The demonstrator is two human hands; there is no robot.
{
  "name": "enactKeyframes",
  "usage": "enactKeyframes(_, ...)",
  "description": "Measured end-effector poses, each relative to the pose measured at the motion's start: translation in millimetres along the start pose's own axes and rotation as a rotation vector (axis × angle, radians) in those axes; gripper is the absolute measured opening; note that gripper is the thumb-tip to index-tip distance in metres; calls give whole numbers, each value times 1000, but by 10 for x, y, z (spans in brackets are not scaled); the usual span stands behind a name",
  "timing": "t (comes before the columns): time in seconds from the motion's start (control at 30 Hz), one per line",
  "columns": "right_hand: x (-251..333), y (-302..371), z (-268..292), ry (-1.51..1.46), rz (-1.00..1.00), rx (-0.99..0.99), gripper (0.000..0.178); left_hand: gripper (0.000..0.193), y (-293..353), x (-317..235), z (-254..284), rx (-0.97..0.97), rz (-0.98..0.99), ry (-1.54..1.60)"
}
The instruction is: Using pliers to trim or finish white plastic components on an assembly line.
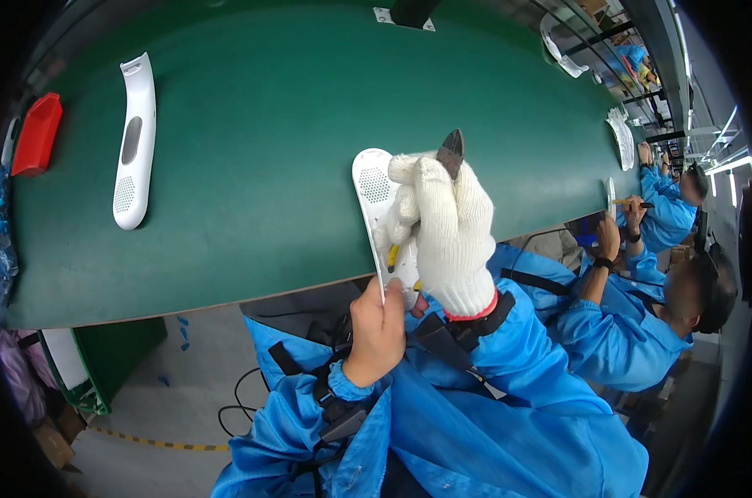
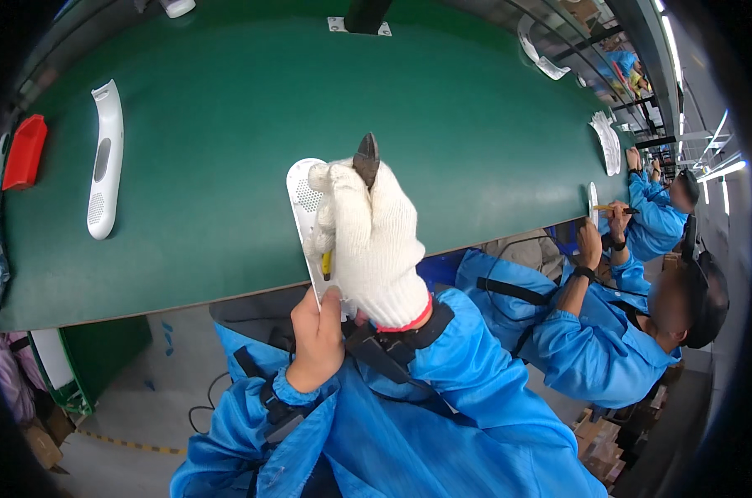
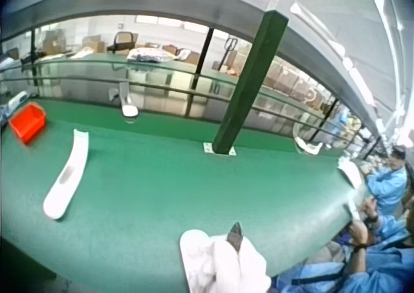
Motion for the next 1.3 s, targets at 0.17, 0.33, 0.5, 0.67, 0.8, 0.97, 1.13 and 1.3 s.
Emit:
enactKeyframes(0.17,6,-10,5,-43,15,16,30,28,-11,-52,-13,55,-10,27)
enactKeyframes(0.33,-7,-9,9,-168,-9,-2,31,28,-4,18,-7,47,36,59)
enactKeyframes(0.5,19,-34,25,8,18,-7,31,28,-7,-15,-10,57,11,14)
enactKeyframes(0.67,-16,-19,38,-199,-29,5,26,27,-12,23,-6,74,19,44)
enactKeyframes(0.8,-29,-24,24,-154,-6,23,26,26,-14,25,-14,70,14,65)
enactKeyframes(0.97,8,-10,2,-56,22,-2,29,25,1,5,-3,70,28,18)
enactKeyframes(1.13,23,20,-18,-5,-14,-42,27,26,-4,-59,2,42,28,2)
enactKeyframes(1.3,-50,-55,85,-96,34,23,29,28,-4,6,-4,50,26,28)
Point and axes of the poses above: each hand's wrist, its own y-axis away from the middle knuckle, its own z-axis out of the back of the hand, x = y × z, the point moved 7 cm from there along -y, towards the middle knuckle, and after that the axes turned 15 degrees about x, right-handed, at the moved point
